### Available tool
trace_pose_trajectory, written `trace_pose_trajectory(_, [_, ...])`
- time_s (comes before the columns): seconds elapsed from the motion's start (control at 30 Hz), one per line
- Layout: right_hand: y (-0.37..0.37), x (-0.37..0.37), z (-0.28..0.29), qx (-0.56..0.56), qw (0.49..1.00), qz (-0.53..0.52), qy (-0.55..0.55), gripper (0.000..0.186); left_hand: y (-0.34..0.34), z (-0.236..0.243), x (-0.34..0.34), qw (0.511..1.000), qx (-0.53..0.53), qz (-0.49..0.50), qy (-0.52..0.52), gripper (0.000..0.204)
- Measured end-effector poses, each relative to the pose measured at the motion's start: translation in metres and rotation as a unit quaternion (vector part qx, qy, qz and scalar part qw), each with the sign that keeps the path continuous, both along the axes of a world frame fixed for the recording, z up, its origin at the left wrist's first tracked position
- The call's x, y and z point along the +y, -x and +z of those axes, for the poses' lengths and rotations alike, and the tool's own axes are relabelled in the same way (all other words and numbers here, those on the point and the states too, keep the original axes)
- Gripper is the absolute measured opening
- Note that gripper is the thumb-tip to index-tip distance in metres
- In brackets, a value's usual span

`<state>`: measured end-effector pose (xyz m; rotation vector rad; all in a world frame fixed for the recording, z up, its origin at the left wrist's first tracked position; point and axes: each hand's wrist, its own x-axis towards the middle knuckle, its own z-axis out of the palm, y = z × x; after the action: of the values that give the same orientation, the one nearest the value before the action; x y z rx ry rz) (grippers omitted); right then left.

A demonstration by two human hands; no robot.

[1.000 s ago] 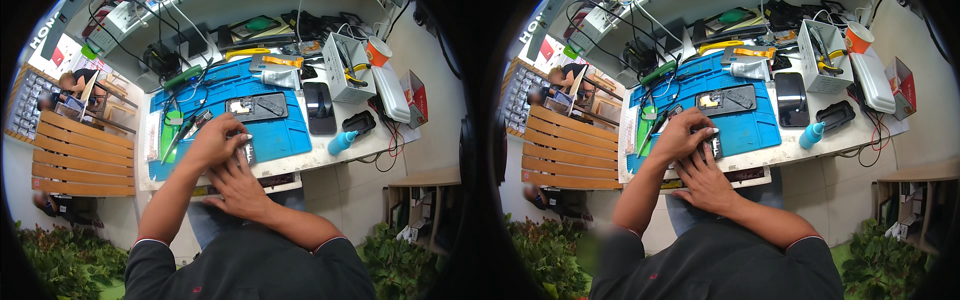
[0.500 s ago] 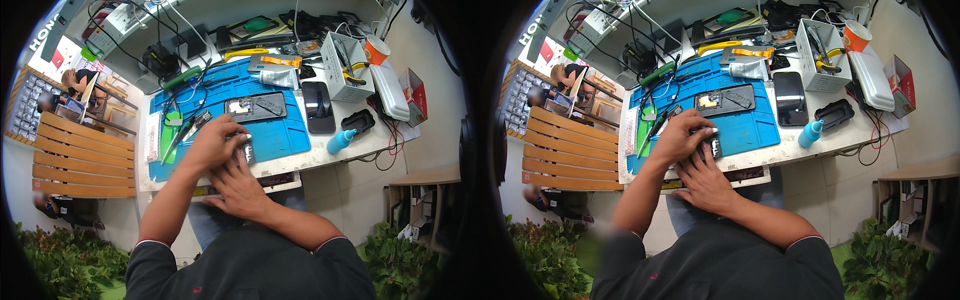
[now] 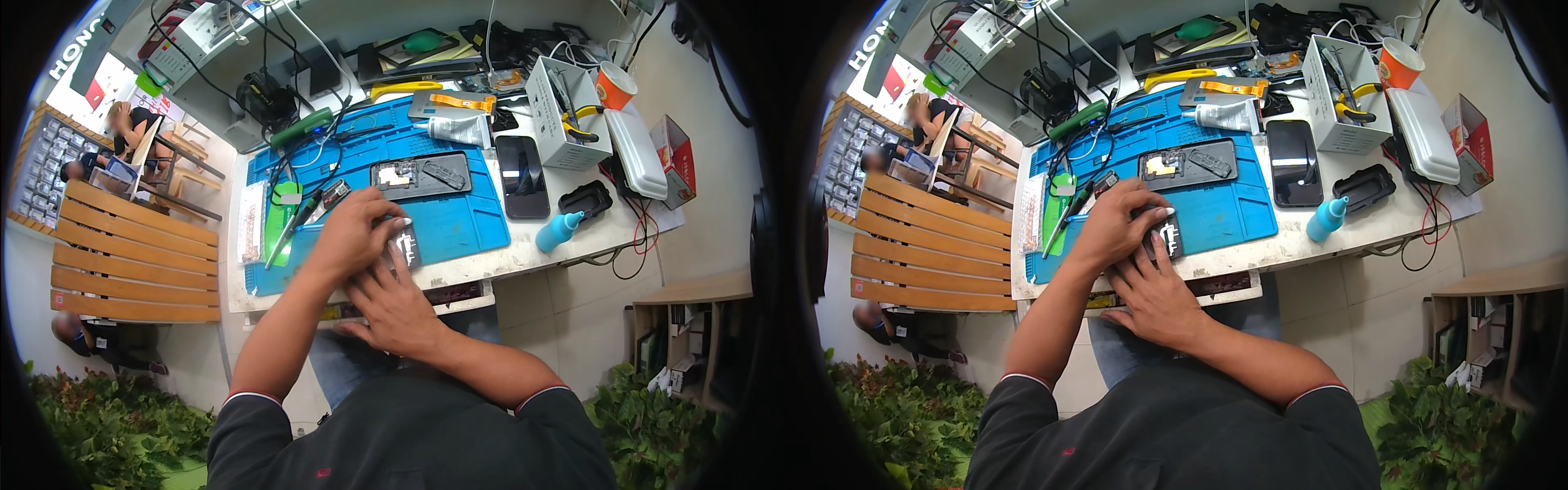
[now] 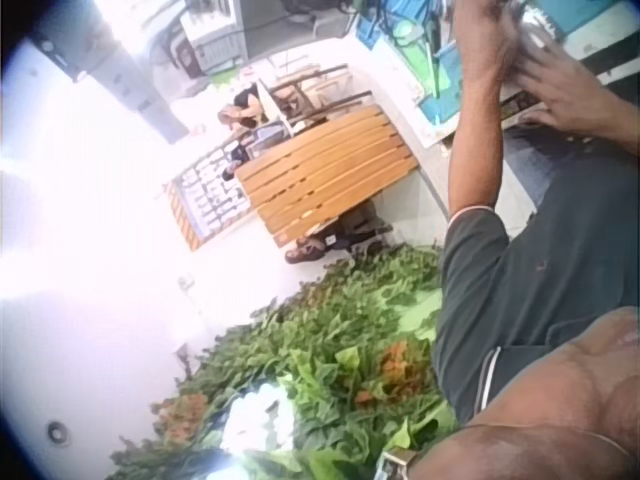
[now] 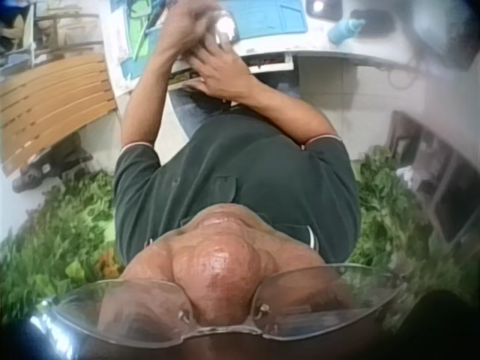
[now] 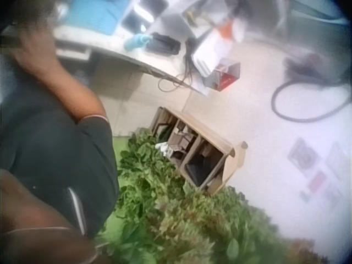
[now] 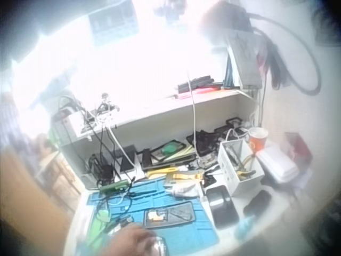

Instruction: The person prepares a mobile phone for screen replacement by applying liquid from a small bottle to the edges and using a thin tool to separate the screen from the frame. They then handle the detached screen and use a charging cable to test the device.

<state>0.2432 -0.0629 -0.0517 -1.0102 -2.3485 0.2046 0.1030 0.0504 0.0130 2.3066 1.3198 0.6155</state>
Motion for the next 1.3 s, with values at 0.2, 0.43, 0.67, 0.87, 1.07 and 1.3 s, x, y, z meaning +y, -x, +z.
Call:
trace_pose_trajectory(0.2, [0.002, 0.000, -0.004, 0.013, 1.000, -0.006, 0.001, 0.085, 0.052, 0.015, -0.010, 0.997, 0.058, 0.036, 0.019, 0.016])
trace_pose_trajectory(0.43, [0.001, -0.001, -0.001, 0.003, 1.000, -0.010, 0.000, 0.086, 0.033, 0.004, -0.002, 0.999, 0.039, 0.015, 0.004, 0.016])
trace_pose_trajectory(0.67, [0.003, -0.001, -0.005, 0.007, 1.000, -0.008, -0.003, 0.087, 0.044, 0.012, -0.006, 0.996, 0.069, 0.049, 0.035, 0.016])
trace_pose_trajectory(0.87, [0.000, -0.001, -0.003, -0.004, 1.000, -0.013, -0.010, 0.087, 0.077, 0.012, -0.010, 0.993, 0.073, 0.078, 0.049, 0.018])
trace_pose_trajectory(1.07, [0.002, 0.001, -0.003, -0.013, 1.000, 0.001, 0.003, 0.088, -0.001, -0.002, 0.001, 0.999, 0.022, 0.023, -0.004, 0.019])
trace_pose_trajectory(1.3, [0.000, 0.000, -0.004, -0.002, 1.000, -0.011, -0.013, 0.088, 0.074, 0.018, -0.015, 0.986, 0.059, 0.121, 0.098, 0.018])
